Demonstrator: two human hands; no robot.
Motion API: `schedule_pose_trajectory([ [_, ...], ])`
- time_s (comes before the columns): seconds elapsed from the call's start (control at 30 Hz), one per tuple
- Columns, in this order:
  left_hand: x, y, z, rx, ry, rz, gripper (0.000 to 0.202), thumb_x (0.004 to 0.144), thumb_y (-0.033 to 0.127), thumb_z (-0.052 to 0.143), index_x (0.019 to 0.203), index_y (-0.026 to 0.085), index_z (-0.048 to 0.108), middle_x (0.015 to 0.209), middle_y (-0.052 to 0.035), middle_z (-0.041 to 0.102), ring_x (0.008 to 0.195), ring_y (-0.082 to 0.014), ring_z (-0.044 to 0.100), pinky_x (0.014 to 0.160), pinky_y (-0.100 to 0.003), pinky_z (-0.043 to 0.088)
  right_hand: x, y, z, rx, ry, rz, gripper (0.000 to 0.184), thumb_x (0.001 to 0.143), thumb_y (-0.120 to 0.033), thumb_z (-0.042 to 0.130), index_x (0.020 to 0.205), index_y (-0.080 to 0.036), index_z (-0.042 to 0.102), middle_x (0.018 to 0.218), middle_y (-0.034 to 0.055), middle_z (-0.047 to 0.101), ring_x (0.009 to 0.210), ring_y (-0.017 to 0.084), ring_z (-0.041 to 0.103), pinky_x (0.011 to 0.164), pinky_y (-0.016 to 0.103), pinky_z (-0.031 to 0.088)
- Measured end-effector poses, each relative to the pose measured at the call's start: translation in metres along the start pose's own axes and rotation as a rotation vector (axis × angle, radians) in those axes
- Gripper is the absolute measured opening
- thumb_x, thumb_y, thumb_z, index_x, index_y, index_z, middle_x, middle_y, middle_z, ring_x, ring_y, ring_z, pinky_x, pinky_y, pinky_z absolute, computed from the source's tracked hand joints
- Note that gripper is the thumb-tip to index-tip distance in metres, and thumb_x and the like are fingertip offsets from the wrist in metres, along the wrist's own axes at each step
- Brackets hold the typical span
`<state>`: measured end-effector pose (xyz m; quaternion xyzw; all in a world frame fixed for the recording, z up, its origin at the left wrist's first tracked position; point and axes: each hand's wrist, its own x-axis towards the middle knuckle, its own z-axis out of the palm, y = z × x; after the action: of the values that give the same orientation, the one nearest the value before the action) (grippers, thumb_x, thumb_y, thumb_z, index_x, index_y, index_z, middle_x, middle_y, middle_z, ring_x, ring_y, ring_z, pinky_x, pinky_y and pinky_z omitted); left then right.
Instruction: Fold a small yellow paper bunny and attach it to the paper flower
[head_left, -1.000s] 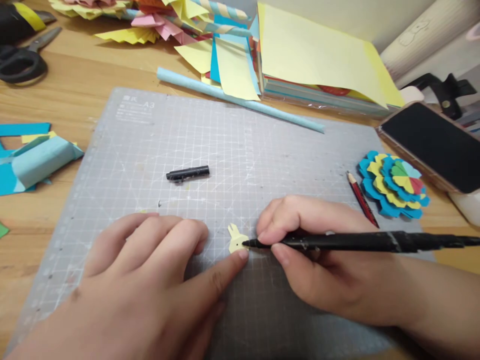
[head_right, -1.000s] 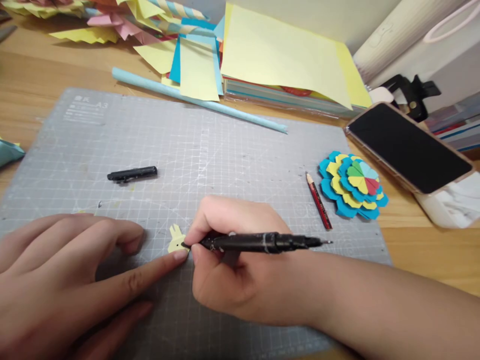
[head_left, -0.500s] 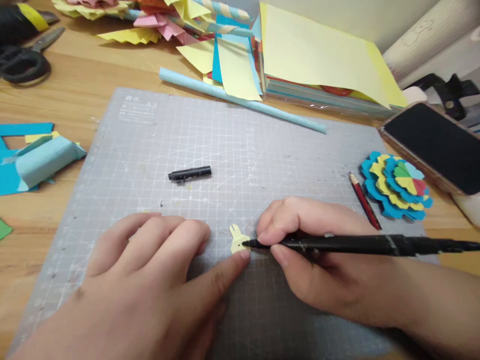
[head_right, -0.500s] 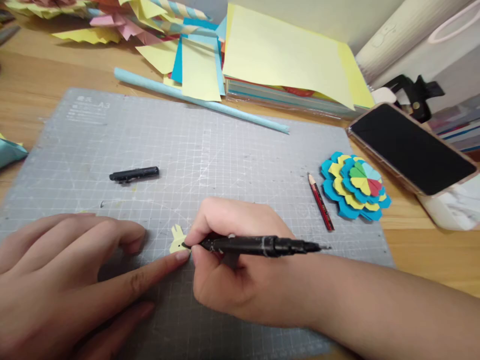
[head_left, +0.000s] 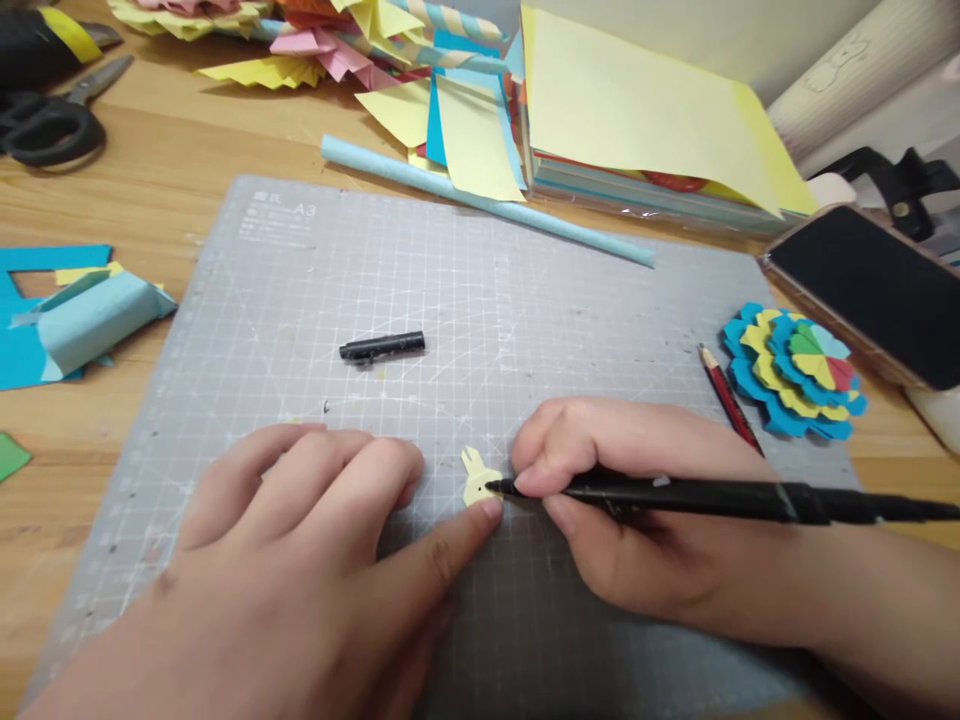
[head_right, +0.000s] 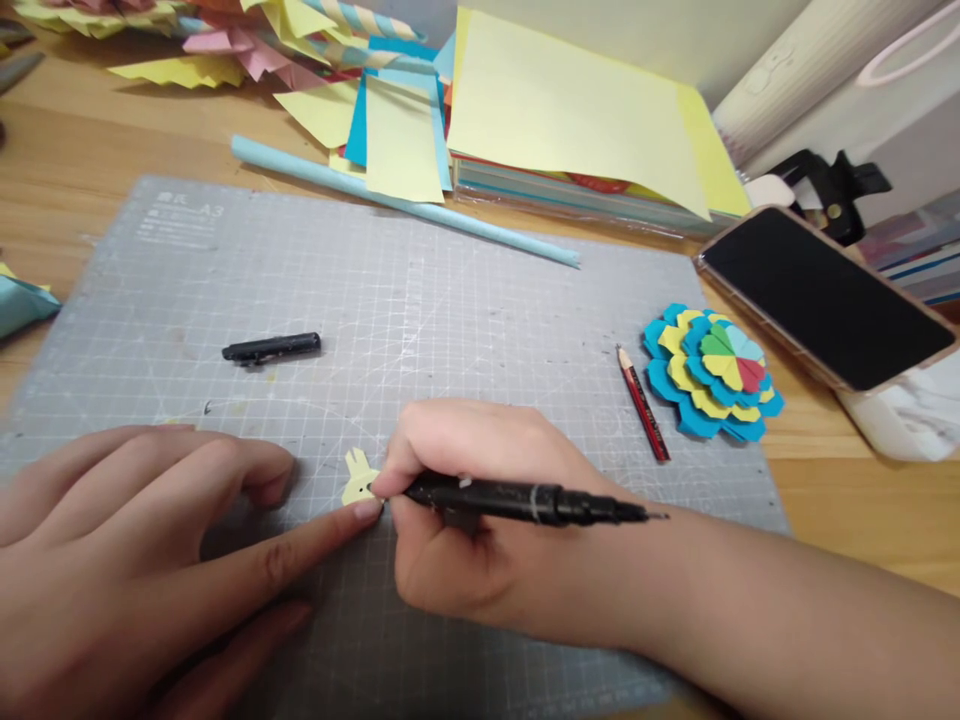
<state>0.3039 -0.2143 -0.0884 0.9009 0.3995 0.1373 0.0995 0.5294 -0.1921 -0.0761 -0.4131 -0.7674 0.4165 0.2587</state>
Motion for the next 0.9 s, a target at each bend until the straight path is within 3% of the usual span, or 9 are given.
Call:
schedule_pose_trajectory([
  [0.2,-0.0018,-0.0013,0.0008,0.002,0.004,0.017,0.036,0.087,0.028,0.046,0.115,0.043,0.063,0.09,-0.0033,0.056,0.083,-0.0273,0.048,0.077,-0.047,0.034,0.0019,-0.0022,-0.0014,-0.005,-0.043,-0.021,0.02,0.071,-0.001,0.052,0.079,-0.019,0.056,0.078,0.0006,0.066,0.065,0.011,0.06,0.056,0.023,0.049],
  [0.33,-0.0004,-0.0011,0.0009,-0.009,0.016,0.014,0.034,0.087,0.029,0.045,0.113,0.043,0.063,0.091,-0.003,0.056,0.083,-0.0268,0.049,0.076,-0.046,0.035,0.0032,-0.0034,-0.0013,-0.062,0.013,0.081,0.015,0.072,-0.004,0.052,0.074,-0.018,0.056,0.071,0.0007,0.066,0.06,0.012,0.059,0.053,0.024,0.048],
  [0.53,-0.001,-0.0009,-0.0015,0.009,-0.027,0.017,0.04,0.085,0.026,0.048,0.119,0.043,0.061,0.092,-0.0036,0.057,0.085,-0.0284,0.049,0.078,-0.048,0.035,0.0028,0.0005,-0.0034,-0.003,-0.082,-0.007,0.021,0.072,-0.001,0.054,0.082,-0.019,0.057,0.08,-0.0007,0.065,0.066,0.01,0.059,0.058,0.021,0.048],
  [0.67,-0.0038,-0.0007,-0.0023,-0.008,0.024,0.01,0.035,0.087,0.029,0.046,0.114,0.043,0.063,0.09,-0.0034,0.057,0.083,-0.0276,0.049,0.077,-0.047,0.035,0.0017,0.0002,-0.0056,0.061,-0.024,0.088,0.017,0.072,-0.003,0.056,0.078,-0.019,0.058,0.076,0.0001,0.066,0.061,0.011,0.059,0.053,0.023,0.048],
  [0.8,-0.0026,-0.0011,-0.001,-0.018,0.025,0.01,0.035,0.088,0.027,0.044,0.111,0.043,0.064,0.089,-0.0027,0.057,0.084,-0.0271,0.049,0.078,-0.046,0.035,-0.002,0.0022,-0.0071,0.224,0.082,0.03,0.017,0.087,-0.01,0.055,0.098,-0.021,0.062,0.09,0.0016,0.069,0.07,0.011,0.063,0.063,0.024,0.053],
  [0.9,-0.0011,-0.0013,-0.0005,-0.004,0.009,0.011,0.036,0.087,0.025,0.045,0.112,0.043,0.064,0.09,-0.0028,0.057,0.084,-0.0272,0.048,0.078,-0.046,0.035,-0.0036,0.0029,-0.0063,0.18,0.034,-0.078,0.019,0.092,-0.013,0.054,0.108,-0.019,0.062,0.096,0.0035,0.071,0.081,0.011,0.066,0.071,0.021,0.053],
])
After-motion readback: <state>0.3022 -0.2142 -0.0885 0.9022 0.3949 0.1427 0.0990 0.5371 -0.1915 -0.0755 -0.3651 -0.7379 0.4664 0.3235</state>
